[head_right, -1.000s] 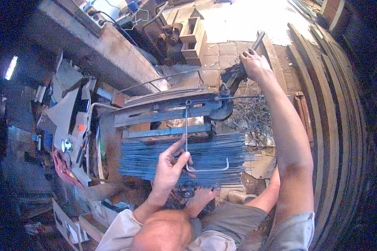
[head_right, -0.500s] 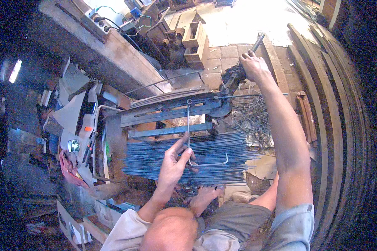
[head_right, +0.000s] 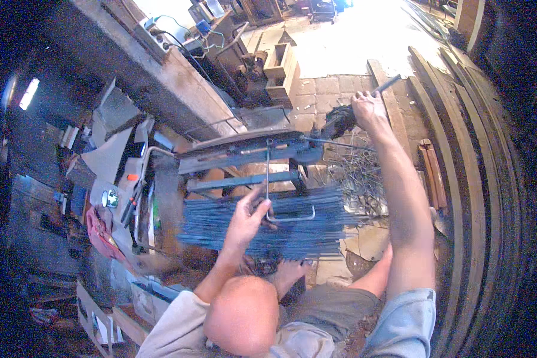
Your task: The person bends metal rods into rectangular shapes using a manual bending jig, then uses pliers to cut or adjust the ends.
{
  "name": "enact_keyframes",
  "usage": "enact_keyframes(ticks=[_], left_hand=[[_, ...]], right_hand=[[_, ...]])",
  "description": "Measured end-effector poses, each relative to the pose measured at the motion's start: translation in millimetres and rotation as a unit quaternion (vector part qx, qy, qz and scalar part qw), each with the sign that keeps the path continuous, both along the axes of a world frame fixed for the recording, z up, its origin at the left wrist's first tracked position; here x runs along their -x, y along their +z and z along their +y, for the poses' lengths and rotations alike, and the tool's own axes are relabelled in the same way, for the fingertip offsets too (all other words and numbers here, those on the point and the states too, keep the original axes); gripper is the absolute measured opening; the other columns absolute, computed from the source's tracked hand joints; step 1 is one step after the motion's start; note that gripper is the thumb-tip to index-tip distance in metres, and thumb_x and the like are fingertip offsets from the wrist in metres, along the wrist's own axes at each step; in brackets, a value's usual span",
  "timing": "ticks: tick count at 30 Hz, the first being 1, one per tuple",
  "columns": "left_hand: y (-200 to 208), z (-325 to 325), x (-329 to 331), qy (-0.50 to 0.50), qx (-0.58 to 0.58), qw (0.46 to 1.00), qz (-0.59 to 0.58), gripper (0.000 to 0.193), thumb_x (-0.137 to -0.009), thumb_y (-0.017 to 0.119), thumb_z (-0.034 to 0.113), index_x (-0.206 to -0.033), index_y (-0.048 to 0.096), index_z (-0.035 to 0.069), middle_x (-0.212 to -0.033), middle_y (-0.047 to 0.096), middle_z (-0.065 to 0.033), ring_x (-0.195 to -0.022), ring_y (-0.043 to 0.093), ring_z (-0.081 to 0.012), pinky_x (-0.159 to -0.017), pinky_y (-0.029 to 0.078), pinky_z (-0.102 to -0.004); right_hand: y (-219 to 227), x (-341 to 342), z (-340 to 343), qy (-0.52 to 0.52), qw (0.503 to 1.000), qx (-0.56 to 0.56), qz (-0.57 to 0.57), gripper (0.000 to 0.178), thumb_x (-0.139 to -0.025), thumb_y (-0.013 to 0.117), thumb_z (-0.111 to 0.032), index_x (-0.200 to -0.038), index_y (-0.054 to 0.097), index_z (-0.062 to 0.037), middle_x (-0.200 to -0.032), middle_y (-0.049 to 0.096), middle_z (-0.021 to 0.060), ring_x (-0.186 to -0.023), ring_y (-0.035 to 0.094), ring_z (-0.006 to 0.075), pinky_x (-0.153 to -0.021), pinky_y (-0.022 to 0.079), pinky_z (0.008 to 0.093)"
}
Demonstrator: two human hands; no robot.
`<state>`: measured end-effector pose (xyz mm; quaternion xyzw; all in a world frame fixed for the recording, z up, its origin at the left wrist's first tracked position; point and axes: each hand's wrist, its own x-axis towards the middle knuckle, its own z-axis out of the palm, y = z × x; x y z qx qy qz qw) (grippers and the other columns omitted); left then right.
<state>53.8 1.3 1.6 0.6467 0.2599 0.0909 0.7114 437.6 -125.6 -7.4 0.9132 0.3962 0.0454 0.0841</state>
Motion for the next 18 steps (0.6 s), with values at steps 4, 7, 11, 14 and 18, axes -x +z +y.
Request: enact_keyframes(ticks=[4,7,11,14,18], left_hand=[[2.0,4.1,2.3,-0.016,-0.002,1.0,0.005,0.055,-0.099,0.049,0.005,-0.151,0.03,0.007,-0.081,0.056,-0.0059,-0.067,0.062,-0.0156,-0.058,0.061,-0.0316],[-1.0,2.7,0.2,-0.02,0.002,1.0,-0.015,0.055,-0.099,0.049,0.005,-0.15,0.03,0.005,-0.083,0.056,-0.0062,-0.066,0.062,-0.0161,-0.057,0.06,-0.0316],[-3.3,1.8,1.2,-0.032,-0.023,0.999,-0.011,0.055,-0.099,0.05,0.006,-0.151,0.031,0.007,-0.083,0.056,-0.0068,-0.065,0.063,-0.0169,-0.056,0.06,-0.0315],[-4.2,0.5,1.8,-0.029,-0.016,0.999,-0.015,0.055,-0.099,0.051,0.007,-0.15,0.031,0.007,-0.083,0.056,-0.0069,-0.064,0.064,-0.0177,-0.055,0.059,-0.0313],[-3.9,0.0,5.5,-0.025,-0.005,0.999,-0.024,0.054,-0.1,0.05,0.008,-0.151,0.031,0.008,-0.082,0.056,-0.0067,-0.063,0.064,-0.0179,-0.054,0.058,-0.0306]], right_hand=[[18.3,46.1,-54.8,0.013,0.999,0.045,-0.027,0.03,-0.082,0.065,-0.022,-0.107,0.065,-0.0061,-0.112,0.064,0.0108,-0.117,0.056,0.0236,-0.1,0.041,0.0425],[29.0,79.8,-93.4,0.02,0.998,0.055,-0.031,0.037,-0.078,0.072,-0.033,-0.101,0.066,-0.0041,-0.107,0.066,0.0122,-0.114,0.058,0.0245,-0.099,0.041,0.0419],[29.9,111.7,-113.1,0.013,0.999,0.013,-0.04,0.04,-0.069,0.076,-0.032,-0.095,0.066,-0.0039,-0.101,0.067,0.0119,-0.106,0.06,0.0254,-0.095,0.042,0.0406],[27.1,121.6,-118.9,0.01,0.998,0.011,-0.053,0.022,-0.072,0.07,-0.014,-0.092,0.066,-0.0053,-0.098,0.068,0.0119,-0.104,0.061,0.0242,-0.092,0.042,0.0392],[25.9,133.2,-116.6,0.013,0.999,-0.007,-0.039,0.018,-0.074,0.066,-0.011,-0.091,0.065,-0.0043,-0.095,0.068,0.0123,-0.101,0.062,0.0246,-0.091,0.043,0.0384]])
